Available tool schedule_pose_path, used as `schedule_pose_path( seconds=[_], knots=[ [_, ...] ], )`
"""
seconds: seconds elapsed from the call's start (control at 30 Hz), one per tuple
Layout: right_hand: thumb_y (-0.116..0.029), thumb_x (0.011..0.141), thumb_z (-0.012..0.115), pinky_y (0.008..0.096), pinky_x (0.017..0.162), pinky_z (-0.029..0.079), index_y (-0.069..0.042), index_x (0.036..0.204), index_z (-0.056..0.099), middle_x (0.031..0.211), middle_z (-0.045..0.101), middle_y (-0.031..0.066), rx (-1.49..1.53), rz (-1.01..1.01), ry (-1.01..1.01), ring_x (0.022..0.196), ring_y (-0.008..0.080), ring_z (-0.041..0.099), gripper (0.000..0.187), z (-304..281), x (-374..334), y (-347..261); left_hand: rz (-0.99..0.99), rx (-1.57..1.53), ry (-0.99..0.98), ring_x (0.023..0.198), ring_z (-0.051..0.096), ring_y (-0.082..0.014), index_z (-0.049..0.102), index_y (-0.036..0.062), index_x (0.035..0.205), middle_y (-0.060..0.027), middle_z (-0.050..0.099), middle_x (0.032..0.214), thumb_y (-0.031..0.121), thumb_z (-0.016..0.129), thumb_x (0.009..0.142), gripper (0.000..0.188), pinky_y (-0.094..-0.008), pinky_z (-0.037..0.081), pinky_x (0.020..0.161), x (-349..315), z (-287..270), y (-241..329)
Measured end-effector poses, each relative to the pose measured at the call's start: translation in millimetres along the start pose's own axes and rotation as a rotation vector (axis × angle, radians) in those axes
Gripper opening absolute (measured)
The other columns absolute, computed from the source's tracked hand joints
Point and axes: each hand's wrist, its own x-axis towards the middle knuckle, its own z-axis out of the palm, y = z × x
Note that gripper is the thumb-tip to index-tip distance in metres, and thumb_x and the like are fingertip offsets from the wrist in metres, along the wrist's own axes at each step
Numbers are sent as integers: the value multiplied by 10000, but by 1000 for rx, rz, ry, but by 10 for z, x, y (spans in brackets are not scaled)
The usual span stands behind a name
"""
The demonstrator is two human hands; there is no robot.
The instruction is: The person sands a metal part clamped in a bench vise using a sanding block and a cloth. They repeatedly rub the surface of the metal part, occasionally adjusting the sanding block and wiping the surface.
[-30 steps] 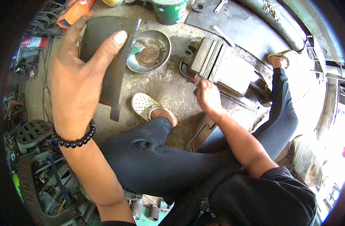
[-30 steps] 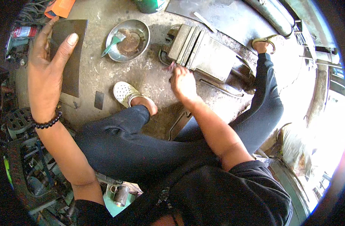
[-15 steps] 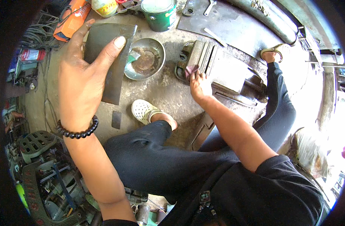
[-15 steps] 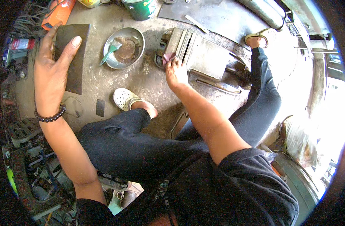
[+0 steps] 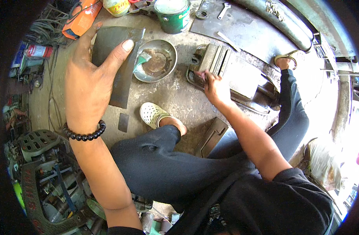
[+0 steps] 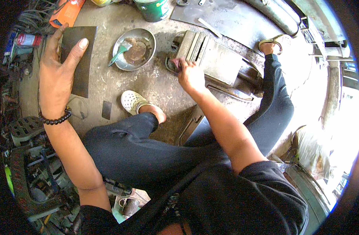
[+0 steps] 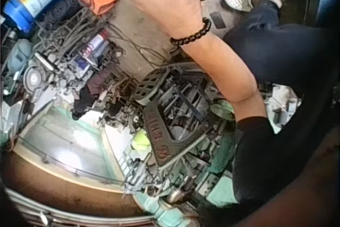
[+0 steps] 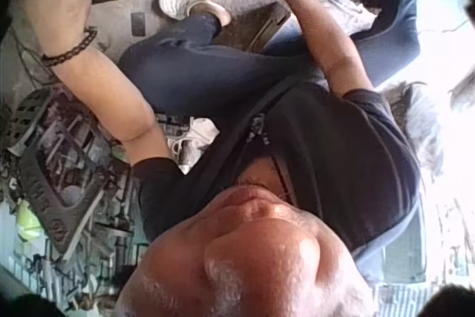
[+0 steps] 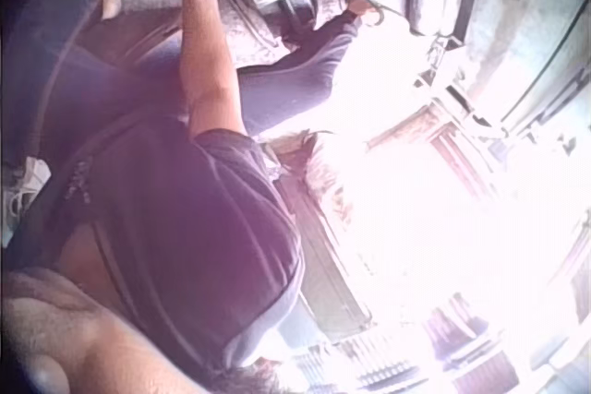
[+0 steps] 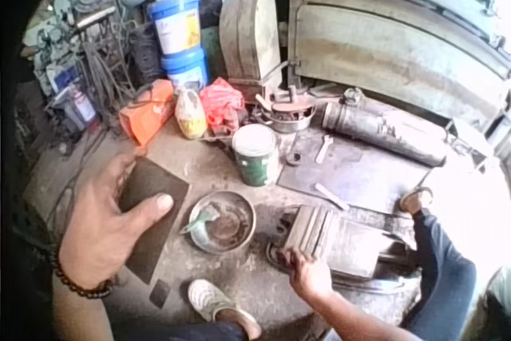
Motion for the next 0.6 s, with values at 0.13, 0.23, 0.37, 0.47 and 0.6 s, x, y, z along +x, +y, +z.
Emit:
schedule_pose_path(
  seconds=[0.13,0.23,0.37,0.47,0.6],
  knots=[
    [-112,898,553,462,992,477,23,1379,536,1348,586,226,-436,-70,-90,1216,347,572,500,203,225,136,5,17,-1,1095,666,-240,549,-109,1343,-238,686,1205,285,820,852,685,-340,504,963,31,25,-45],
    [-134,935,498,476,972,466,49,1375,533,1350,580,234,-480,-74,-174,1230,358,558,478,444,56,109,-6,-3,-18,1108,661,-242,548,-109,1344,-241,680,1218,287,822,850,690,-342,500,970,48,64,-35],
    [-146,925,527,441,894,497,-25,1185,688,1163,703,181,-266,-33,-505,1141,326,625,329,540,-324,-59,-79,-4,-30,1122,655,-237,548,-103,1349,-238,675,1234,294,824,849,696,-342,494,983,122,94,1],
    [-152,888,577,416,847,550,-71,938,755,1048,743,151,-240,-9,-591,1020,306,691,202,445,-840,-199,-12,-21,-16,1115,656,-227,553,-91,1353,-229,677,1233,298,822,852,689,-337,496,978,162,104,32],
    [-158,864,583,449,870,547,-43,1113,668,1004,736,174,-161,5,-657,1002,338,690,288,393,-1112,-153,16,-44,-28,1086,664,-221,558,-91,1345,-218,682,1220,297,822,856,677,-329,506,960,54,109,73]
  ],
)
